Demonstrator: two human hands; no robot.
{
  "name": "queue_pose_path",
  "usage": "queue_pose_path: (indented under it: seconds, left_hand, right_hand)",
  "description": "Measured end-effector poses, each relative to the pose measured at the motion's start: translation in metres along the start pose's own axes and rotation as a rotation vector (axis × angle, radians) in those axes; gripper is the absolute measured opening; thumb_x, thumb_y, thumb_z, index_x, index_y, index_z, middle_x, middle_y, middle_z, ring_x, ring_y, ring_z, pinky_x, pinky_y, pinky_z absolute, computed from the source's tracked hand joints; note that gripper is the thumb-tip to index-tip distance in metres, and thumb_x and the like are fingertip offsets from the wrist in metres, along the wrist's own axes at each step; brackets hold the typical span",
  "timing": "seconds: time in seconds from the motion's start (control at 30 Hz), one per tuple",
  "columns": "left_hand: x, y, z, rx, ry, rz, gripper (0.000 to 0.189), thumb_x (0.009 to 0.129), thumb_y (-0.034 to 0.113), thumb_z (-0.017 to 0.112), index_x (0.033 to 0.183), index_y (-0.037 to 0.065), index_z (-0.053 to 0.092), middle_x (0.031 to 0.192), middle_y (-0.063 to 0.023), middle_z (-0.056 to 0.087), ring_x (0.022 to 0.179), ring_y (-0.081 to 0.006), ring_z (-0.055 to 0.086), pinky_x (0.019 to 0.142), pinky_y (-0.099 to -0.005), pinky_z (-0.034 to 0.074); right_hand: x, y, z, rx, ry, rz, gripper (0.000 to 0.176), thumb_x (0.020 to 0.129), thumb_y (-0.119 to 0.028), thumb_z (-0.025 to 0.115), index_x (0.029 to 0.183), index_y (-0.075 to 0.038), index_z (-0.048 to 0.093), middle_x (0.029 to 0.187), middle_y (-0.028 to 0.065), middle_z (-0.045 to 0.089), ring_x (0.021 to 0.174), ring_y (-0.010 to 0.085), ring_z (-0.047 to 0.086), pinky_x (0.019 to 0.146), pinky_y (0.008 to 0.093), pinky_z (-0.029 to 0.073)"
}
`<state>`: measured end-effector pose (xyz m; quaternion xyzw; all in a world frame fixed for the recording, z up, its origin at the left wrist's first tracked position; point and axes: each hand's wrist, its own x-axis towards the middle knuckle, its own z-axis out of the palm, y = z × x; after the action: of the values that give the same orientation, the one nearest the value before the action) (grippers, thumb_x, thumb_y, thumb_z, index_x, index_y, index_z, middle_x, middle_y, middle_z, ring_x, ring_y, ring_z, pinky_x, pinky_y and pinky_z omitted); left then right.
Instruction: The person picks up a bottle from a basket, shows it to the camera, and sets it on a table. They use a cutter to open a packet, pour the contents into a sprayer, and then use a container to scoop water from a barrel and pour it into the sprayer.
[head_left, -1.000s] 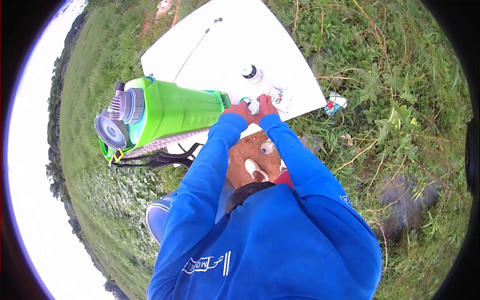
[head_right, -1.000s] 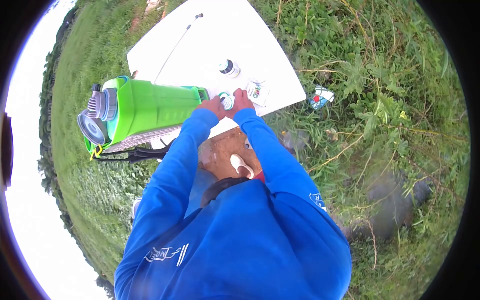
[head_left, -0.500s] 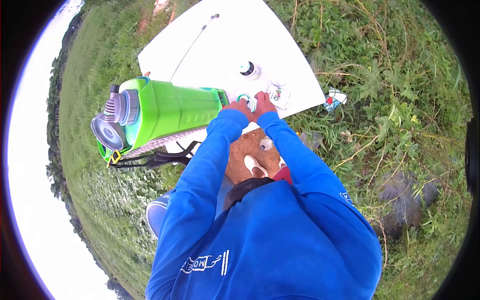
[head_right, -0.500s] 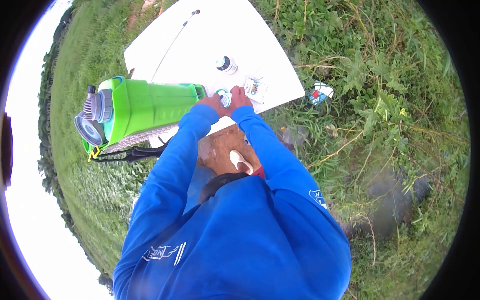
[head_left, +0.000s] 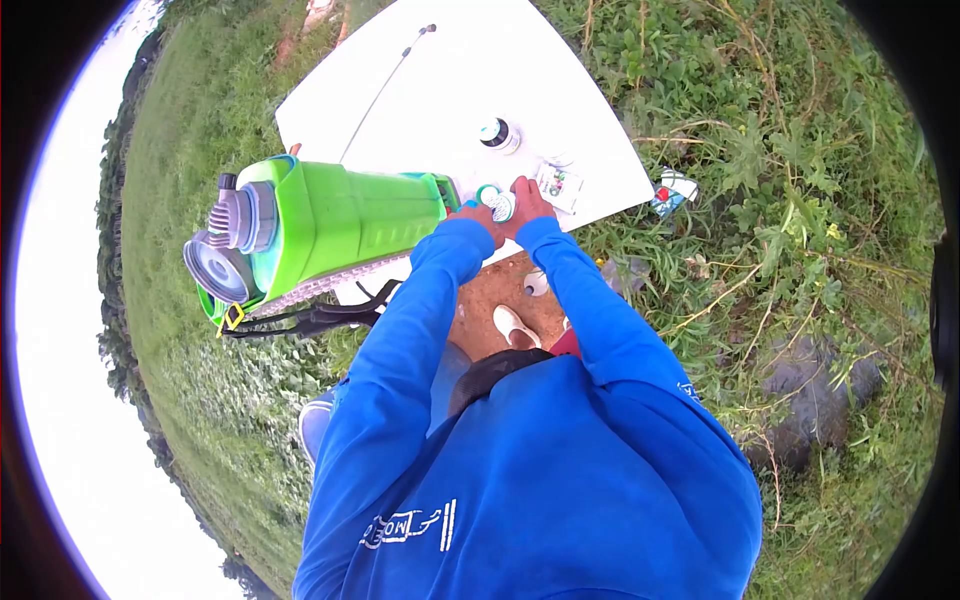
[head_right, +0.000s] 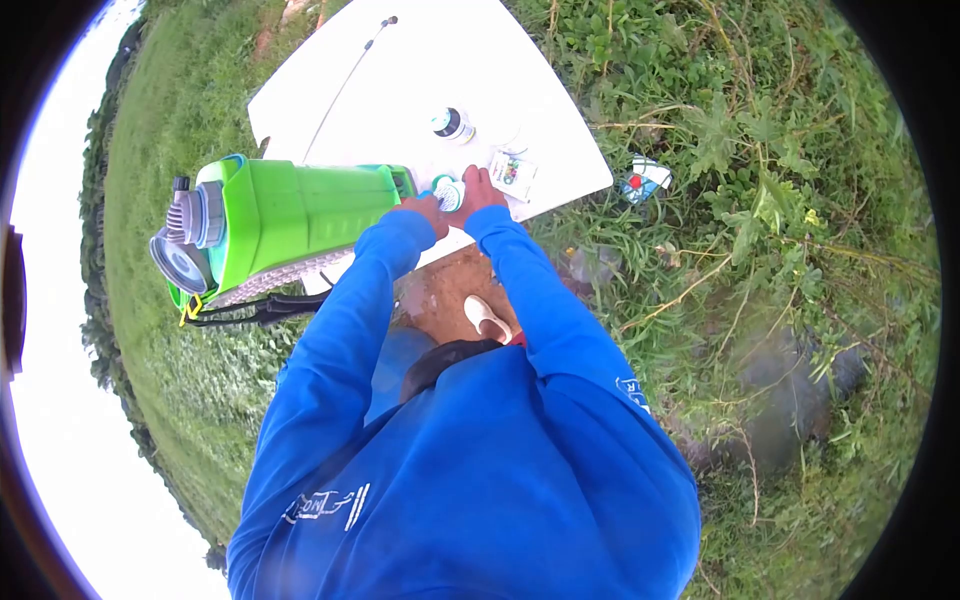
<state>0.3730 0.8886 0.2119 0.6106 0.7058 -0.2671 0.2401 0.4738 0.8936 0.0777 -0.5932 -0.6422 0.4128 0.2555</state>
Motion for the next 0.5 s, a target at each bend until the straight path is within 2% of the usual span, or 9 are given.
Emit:
queue_pose_path:
  seconds: [0.03,0.27,0.33,0.37,0.43,0.47,0.5]
  left_hand:
    - [0.001,-0.003,0.005,0.034,0.03,0.045,0.04,0.086,0.027,0.057,0.119,0.004,0.061,0.112,-0.0235,0.067,0.102,-0.0414,0.065,0.09,-0.0479,0.052]
    - [0.01,-0.013,0.016,-0.06,0.014,0.042,0.041,0.086,0.029,0.055,0.117,0.003,0.062,0.109,-0.0247,0.067,0.102,-0.0427,0.065,0.091,-0.0484,0.052]
    - [0.017,-0.016,0.015,-0.07,-0.014,0.039,0.04,0.088,0.029,0.054,0.117,0.005,0.066,0.125,-0.0223,0.061,0.112,-0.0398,0.061,0.097,-0.0476,0.05]
    - [0.024,-0.02,0.016,-0.072,-0.016,0.041,0.04,0.088,0.029,0.054,0.117,0.005,0.066,0.125,-0.0223,0.061,0.112,-0.0398,0.061,0.097,-0.0476,0.05]
    - [0.037,-0.03,0.015,-0.184,-0.111,0.101,0.043,0.088,0.034,0.051,0.117,0.006,0.063,0.096,-0.0204,0.069,0.078,-0.0355,0.07,0.074,-0.0416,0.056]
    - [0.042,-0.035,0.016,-0.327,-0.196,0.075,0.039,0.088,0.035,0.051,0.111,0.006,0.063,0.079,-0.0163,0.065,0.058,-0.0269,0.063,0.055,-0.0393,0.051]
    - [0.037,-0.036,0.008,-0.328,-0.198,0.076,0.039,0.088,0.035,0.051,0.111,0.006,0.063,0.079,-0.0163,0.065,0.058,-0.0269,0.063,0.055,-0.0393,0.051]
  right_hand:
    - [-0.001,-0.002,-0.001,0.0,-0.004,-0.001,0.081,0.057,-0.042,0.089,0.111,-0.01,0.039,0.111,0.0171,0.051,0.097,0.0424,0.061,0.077,0.0512,0.053]
    - [-0.003,-0.001,0.0,0.011,-0.004,0.002,0.082,0.056,-0.044,0.089,0.111,-0.009,0.04,0.111,0.0161,0.051,0.099,0.0411,0.061,0.078,0.0502,0.053]
    - [-0.003,-0.001,0.0,0.011,-0.002,-0.007,0.083,0.056,-0.044,0.089,0.112,-0.009,0.04,0.111,0.0158,0.051,0.099,0.0411,0.061,0.078,0.0502,0.053]
    - [-0.003,-0.001,0.001,0.015,0.006,-0.006,0.083,0.056,-0.043,0.089,0.112,-0.009,0.039,0.111,0.0158,0.051,0.099,0.041,0.061,0.078,0.0503,0.053]
    - [-0.003,0.0,0.0,0.017,0.013,-0.004,0.083,0.056,-0.043,0.089,0.112,-0.009,0.039,0.111,0.0157,0.05,0.098,0.0409,0.061,0.078,0.0504,0.053]
    - [-0.002,0.0,0.0,0.013,0.011,-0.012,0.083,0.056,-0.044,0.089,0.112,-0.009,0.039,0.111,0.0158,0.05,0.098,0.0406,0.061,0.078,0.0502,0.053]
    - [-0.002,0.001,0.0,0.008,0.009,-0.019,0.084,0.056,-0.044,0.089,0.113,-0.008,0.039,0.111,0.0159,0.05,0.098,0.0403,0.061,0.078,0.05,0.053]
